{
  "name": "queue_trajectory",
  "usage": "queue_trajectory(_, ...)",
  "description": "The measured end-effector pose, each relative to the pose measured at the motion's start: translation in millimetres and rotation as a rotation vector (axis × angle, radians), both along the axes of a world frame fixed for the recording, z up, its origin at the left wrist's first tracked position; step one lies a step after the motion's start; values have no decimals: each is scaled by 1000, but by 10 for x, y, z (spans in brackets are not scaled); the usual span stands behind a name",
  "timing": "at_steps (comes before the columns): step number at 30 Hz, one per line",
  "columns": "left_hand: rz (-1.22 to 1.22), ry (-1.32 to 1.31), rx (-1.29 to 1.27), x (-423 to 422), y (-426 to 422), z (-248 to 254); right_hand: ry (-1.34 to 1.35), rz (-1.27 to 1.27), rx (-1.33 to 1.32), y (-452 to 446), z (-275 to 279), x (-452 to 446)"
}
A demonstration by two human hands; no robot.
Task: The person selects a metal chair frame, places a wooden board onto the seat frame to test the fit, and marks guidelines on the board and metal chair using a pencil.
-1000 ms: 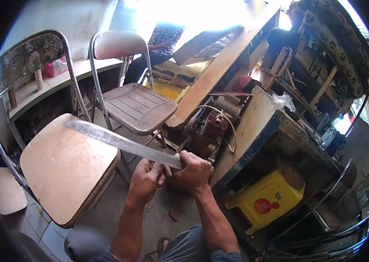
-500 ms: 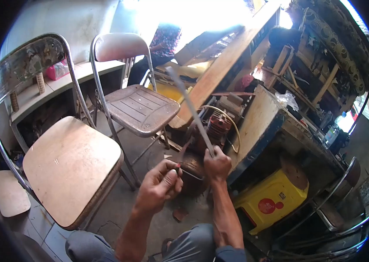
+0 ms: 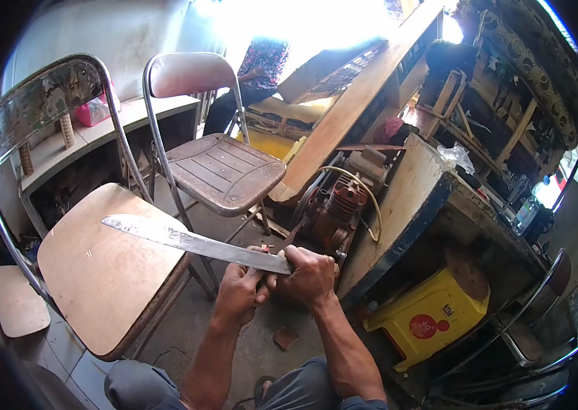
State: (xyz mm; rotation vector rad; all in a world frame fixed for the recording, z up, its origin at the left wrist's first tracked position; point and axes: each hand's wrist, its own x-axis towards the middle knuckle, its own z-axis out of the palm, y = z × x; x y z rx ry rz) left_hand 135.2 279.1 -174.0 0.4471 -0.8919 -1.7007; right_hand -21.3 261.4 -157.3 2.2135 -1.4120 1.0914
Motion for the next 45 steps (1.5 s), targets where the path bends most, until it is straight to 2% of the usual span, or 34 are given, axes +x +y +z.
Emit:
queue_trajectory(4, -21, -3, 21, -63, -60, -169, -12, -55, 4, -137, -154, -138)
queue_trajectory(6, -46, -27, 54, -33, 41, -46, -7, -214, -49, -204, -182, -201)
queue_trajectory(7, -81, -50, -8, 49, 204, 119, -217, -556, 105, -432, -338, -431)
queue_trajectory(9, -108, -107, -76, 225, 299, 231, -528, -574, 213, -295, -130, -587)
queue_trajectory(10, -70, -83, -75, 209, 290, 230, -382, -423, -24, -365, -394, -746)
queue_trajectory(11, -27, -57, -93, 182, 215, 244, -410, -332, 3, -251, -294, -546)
queue_trajectory(13, -16, -110, -36, 109, 61, 9, -177, -147, 28, -73, -31, -256)
queue_trajectory(14, 3, -72, 14, 95, 32, -36, -185, -159, 54, 56, -43, -142)
queue_trajectory(16, 32, -33, 58, 98, -29, 2, -35, -27, 14, 14, 43, 13)
queue_trajectory(24, 65, -24, 41, -31, -16, -62, 19, -53, -18, -114, -146, -46)
queue_trajectory(26, 107, -125, 52, -88, -21, -82, 29, -99, -101, -181, -219, -119)
queue_trajectory(33, 91, -164, 43, 24, 75, -14, 59, -126, -102, -297, -230, -296)
queue_trajectory(35, 70, -137, -41, 265, 400, 342, -482, -568, 158, -551, -252, -688)
queue_trajectory(36, 25, -109, -65, 335, 558, 532, -509, -564, 160, -449, -324, -562)
queue_trajectory(38, 65, -76, -93, 262, 338, 474, -451, -213, -98, -213, -139, -557)
queue_trajectory(39, 70, -95, -99, 231, 230, 395, -448, -218, -104, -194, 14, -461)
queue_trajectory(41, 35, -167, -49, 201, 291, 185, -243, -130, 56, 6, 78, -122)
queue_trajectory(43, 60, 58, -4, 146, 146, 181, -199, -71, 26, 60, 118, 19)
queue_trajectory(45, 66, 33, 5, 178, 139, 197, -147, -28, 16, 105, 71, 74)
